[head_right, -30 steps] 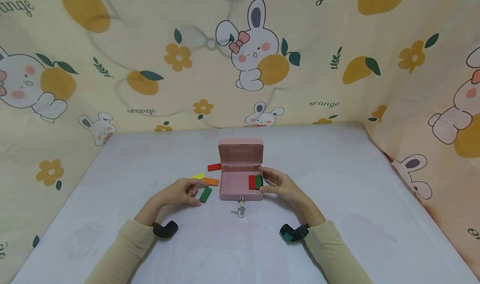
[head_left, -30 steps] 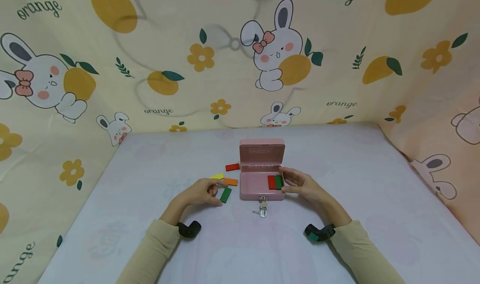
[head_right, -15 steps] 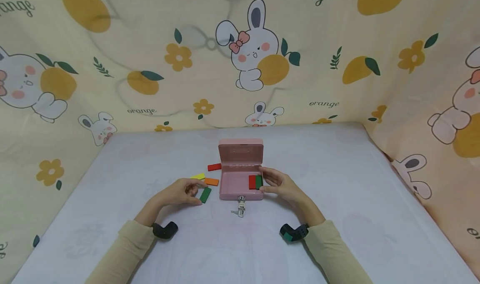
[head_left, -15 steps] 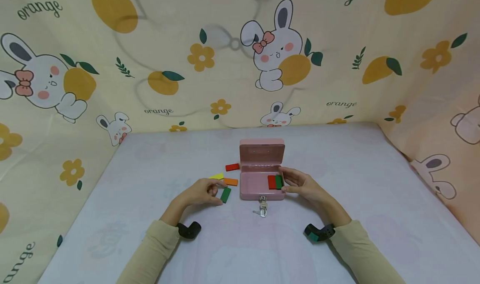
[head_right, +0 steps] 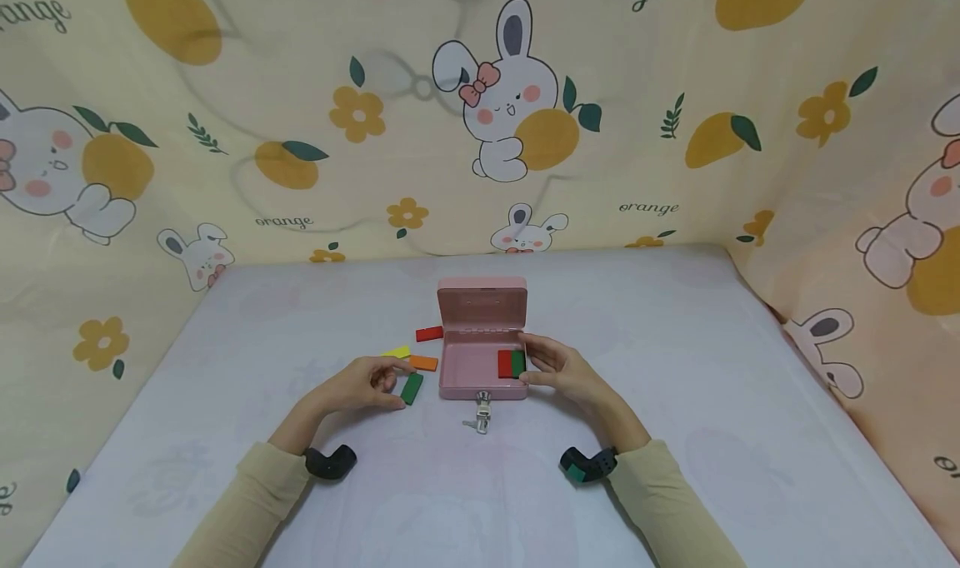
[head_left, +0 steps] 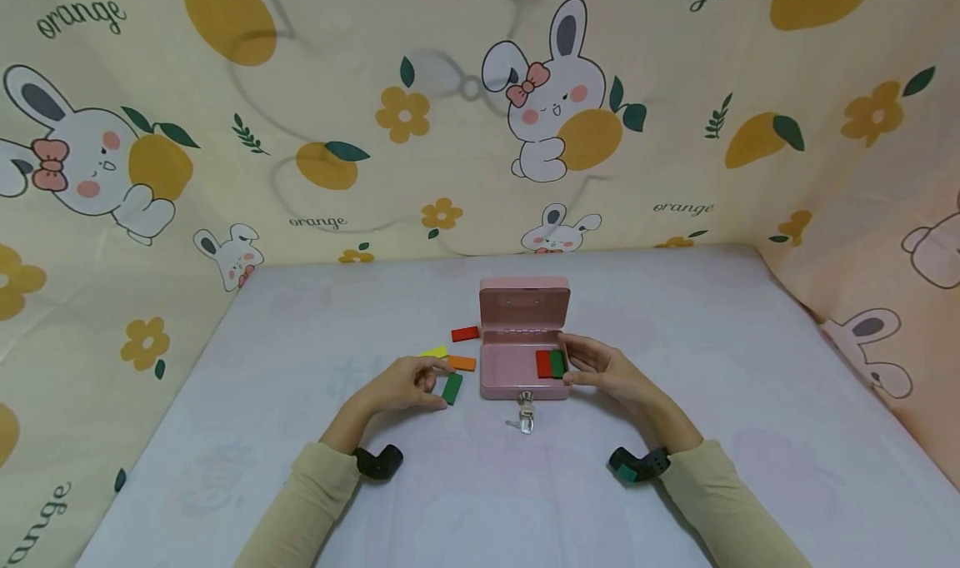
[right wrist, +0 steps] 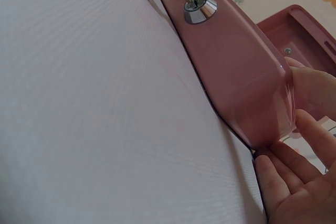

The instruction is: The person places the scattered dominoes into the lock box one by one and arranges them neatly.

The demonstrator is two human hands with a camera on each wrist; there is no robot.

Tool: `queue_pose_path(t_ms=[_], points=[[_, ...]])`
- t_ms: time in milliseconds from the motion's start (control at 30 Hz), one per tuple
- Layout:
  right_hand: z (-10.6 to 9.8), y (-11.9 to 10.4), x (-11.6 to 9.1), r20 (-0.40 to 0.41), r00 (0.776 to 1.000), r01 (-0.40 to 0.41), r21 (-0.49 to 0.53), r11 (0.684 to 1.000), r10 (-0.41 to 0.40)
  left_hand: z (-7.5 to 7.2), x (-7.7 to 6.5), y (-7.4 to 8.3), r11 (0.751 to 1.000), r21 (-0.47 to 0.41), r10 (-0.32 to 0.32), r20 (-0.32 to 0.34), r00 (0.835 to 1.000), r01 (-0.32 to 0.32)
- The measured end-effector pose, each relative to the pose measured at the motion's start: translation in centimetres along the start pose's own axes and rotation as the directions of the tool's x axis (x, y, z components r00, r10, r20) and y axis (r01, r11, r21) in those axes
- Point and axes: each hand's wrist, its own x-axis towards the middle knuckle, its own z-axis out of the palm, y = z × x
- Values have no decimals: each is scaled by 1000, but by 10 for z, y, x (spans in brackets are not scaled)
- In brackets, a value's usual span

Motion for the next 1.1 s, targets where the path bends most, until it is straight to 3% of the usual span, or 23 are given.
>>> queue_pose_path(t_ms=[367, 800, 1100], points=[[-1, 0, 0, 5, 1000, 24, -14, 1000, -24, 1, 0, -1, 999, -37, 30, -9, 1000, -30], [-1, 1, 0, 11, 999, 41, -35, 999, -41, 2, -3, 10, 999, -25, 42, -36, 998, -43], [0, 0, 1, -1, 1000, 7, -19, 1000, -7, 4, -1, 12, 996, -21, 84, -83, 993, -86]])
